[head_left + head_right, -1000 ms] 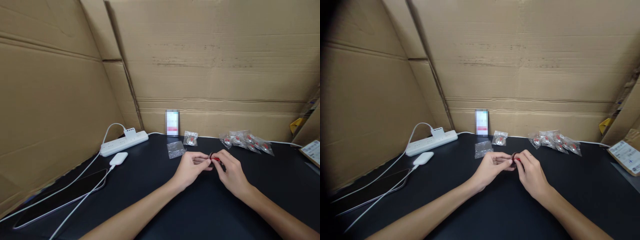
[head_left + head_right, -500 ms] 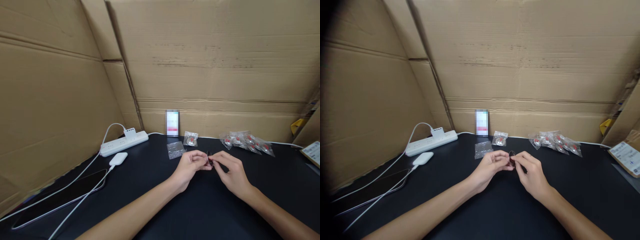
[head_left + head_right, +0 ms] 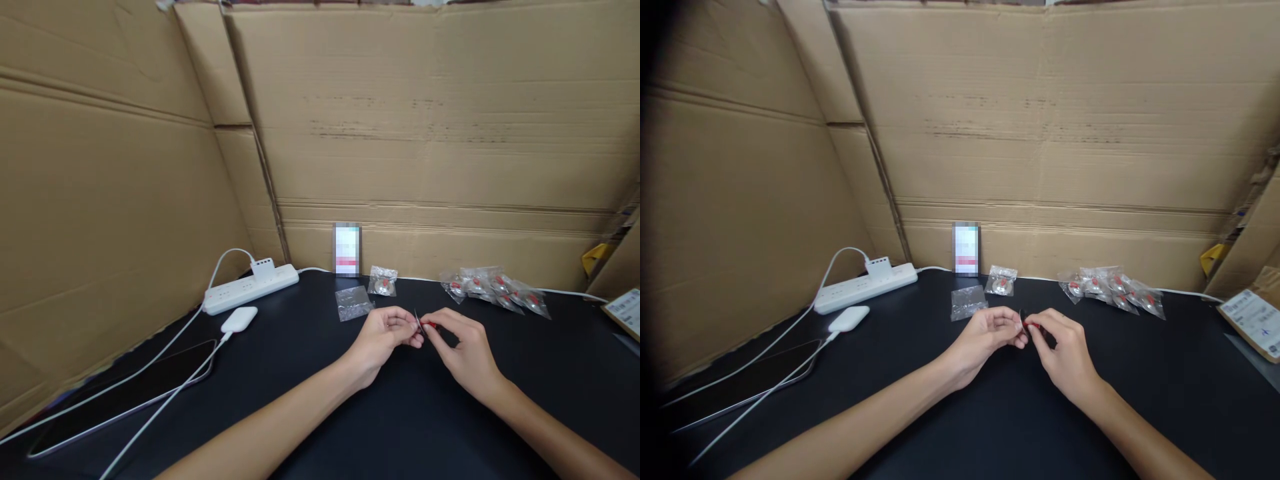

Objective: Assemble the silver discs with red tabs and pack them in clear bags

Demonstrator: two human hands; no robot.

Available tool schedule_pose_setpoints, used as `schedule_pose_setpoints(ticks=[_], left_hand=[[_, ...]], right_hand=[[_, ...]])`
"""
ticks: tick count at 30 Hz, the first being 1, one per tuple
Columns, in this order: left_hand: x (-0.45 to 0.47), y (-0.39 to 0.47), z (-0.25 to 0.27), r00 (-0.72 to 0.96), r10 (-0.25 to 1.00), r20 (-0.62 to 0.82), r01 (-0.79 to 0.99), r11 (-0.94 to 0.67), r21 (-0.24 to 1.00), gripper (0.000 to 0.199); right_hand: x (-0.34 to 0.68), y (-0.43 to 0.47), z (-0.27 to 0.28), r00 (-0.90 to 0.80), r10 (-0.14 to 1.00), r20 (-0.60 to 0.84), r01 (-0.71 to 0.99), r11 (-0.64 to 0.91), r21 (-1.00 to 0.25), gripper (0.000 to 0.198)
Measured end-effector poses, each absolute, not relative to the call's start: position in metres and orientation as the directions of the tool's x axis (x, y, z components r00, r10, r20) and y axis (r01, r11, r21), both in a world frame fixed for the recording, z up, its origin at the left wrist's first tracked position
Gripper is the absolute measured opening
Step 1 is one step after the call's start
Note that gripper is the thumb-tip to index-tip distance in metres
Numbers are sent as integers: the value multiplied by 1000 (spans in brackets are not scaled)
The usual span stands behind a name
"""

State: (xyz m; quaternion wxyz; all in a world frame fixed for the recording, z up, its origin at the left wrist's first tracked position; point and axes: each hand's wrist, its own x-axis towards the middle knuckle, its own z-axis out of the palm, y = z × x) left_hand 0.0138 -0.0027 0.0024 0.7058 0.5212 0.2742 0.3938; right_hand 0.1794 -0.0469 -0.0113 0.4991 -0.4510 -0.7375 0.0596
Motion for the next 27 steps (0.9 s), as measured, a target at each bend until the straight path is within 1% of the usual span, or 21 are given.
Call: schedule_pose_setpoints(ticks=[6, 14, 19, 21, 23, 27], left_hand=[[14, -1, 1, 536, 843, 46, -226, 91, 970, 29], [13, -2, 1, 558, 830, -9, -216, 156, 964, 31], [13, -1, 2, 590, 807, 24, -223, 135, 966, 27], [13, 0, 3, 608, 793, 41, -221, 120, 968, 28], [12, 2, 4, 628, 776, 56, -213, 102, 972, 30], [12, 3, 3, 643, 762, 81, -152, 23, 988, 35]], right_hand=[[180, -45, -12, -114, 737, 667, 592, 589, -550, 13], [182, -45, -14, -175, 725, 666, 583, 622, -524, 15], [179, -48, -5, -159, 751, 641, 593, 592, -546, 14], [178, -48, -2, -149, 768, 623, 570, 582, -580, 10], [178, -48, -1, -127, 794, 594, 506, 567, -650, 9], [176, -46, -9, -124, 883, 454, 292, 469, -833, 24]])
